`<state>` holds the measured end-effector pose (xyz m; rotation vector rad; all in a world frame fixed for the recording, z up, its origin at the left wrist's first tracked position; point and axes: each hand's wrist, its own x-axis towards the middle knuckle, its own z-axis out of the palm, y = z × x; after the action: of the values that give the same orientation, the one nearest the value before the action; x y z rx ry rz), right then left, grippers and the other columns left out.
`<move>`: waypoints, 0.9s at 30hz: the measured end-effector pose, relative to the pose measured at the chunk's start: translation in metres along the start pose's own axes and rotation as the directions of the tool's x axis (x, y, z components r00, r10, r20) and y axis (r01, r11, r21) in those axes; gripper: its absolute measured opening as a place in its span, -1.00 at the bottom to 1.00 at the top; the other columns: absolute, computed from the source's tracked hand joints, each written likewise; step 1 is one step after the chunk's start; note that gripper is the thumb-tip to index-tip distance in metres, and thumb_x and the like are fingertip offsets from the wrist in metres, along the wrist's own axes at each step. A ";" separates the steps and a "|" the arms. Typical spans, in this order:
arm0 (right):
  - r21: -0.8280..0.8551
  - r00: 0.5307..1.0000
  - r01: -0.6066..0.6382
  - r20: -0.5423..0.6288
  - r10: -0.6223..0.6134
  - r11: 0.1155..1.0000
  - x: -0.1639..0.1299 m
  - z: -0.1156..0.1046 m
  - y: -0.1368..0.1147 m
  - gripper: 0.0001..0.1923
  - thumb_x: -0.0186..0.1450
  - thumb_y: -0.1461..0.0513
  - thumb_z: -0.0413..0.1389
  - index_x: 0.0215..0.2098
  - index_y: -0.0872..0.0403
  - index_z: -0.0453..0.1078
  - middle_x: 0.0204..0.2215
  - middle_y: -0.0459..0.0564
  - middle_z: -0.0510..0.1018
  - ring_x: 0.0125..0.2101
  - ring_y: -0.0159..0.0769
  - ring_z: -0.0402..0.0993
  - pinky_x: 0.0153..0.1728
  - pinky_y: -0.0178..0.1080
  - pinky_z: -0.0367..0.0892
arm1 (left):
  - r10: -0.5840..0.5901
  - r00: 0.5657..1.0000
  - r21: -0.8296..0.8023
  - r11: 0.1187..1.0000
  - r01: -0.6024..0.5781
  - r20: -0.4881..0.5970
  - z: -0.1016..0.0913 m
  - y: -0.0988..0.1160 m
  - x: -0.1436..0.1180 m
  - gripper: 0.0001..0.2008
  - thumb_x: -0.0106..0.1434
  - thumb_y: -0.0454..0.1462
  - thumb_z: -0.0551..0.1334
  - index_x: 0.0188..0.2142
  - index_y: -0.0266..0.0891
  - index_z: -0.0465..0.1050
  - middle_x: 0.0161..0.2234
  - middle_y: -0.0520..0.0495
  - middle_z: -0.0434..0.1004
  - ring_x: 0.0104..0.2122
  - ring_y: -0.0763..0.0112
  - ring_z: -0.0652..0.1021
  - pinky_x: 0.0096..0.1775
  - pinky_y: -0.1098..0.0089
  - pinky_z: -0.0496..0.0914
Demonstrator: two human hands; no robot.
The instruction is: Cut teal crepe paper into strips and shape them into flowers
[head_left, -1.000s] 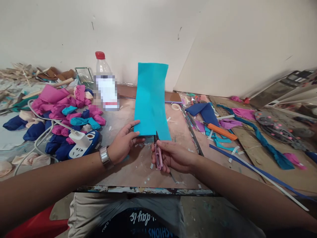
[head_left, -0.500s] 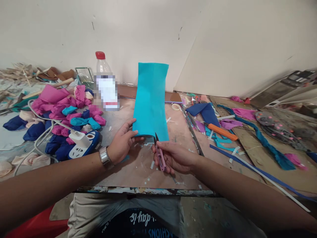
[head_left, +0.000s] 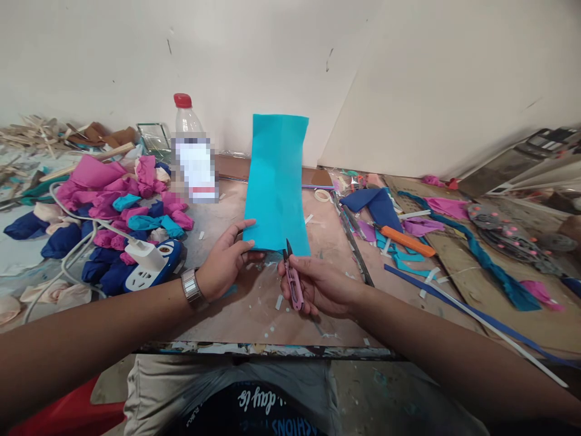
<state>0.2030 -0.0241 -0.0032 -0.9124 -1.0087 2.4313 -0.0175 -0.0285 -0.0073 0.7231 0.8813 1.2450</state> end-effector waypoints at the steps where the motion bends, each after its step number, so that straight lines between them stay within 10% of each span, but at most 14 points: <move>1: -0.004 1.000 0.005 -0.004 -0.005 1.000 0.000 0.000 0.000 -0.67 0.47 0.01 0.01 -0.12 0.11 0.36 -0.45 -0.02 0.63 -0.68 -0.42 0.49 -0.73 -0.45 0.38 | -0.001 1.000 -0.002 1.000 0.001 0.002 0.000 0.000 0.000 -0.54 0.17 -0.34 0.31 0.09 -0.18 0.39 -0.07 -0.08 0.46 -0.28 0.41 0.57 -0.17 0.29 0.52; 27: 0.030 0.999 0.036 -0.034 -0.035 0.999 -0.001 0.007 -0.001 -0.70 0.47 0.02 0.04 -0.16 0.10 0.34 -0.43 -0.03 0.61 -0.62 -0.43 0.51 -0.71 -0.47 0.37 | -0.066 0.997 0.004 0.998 0.066 -0.028 0.000 0.001 0.001 -0.50 0.19 -0.35 0.28 0.15 -0.27 0.37 -0.08 -0.19 0.55 -0.24 0.34 0.59 -0.16 0.29 0.53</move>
<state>0.1986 -0.0279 0.0016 -0.9143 -0.9655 2.3876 -0.0179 -0.0278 -0.0071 0.6771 0.9244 1.1969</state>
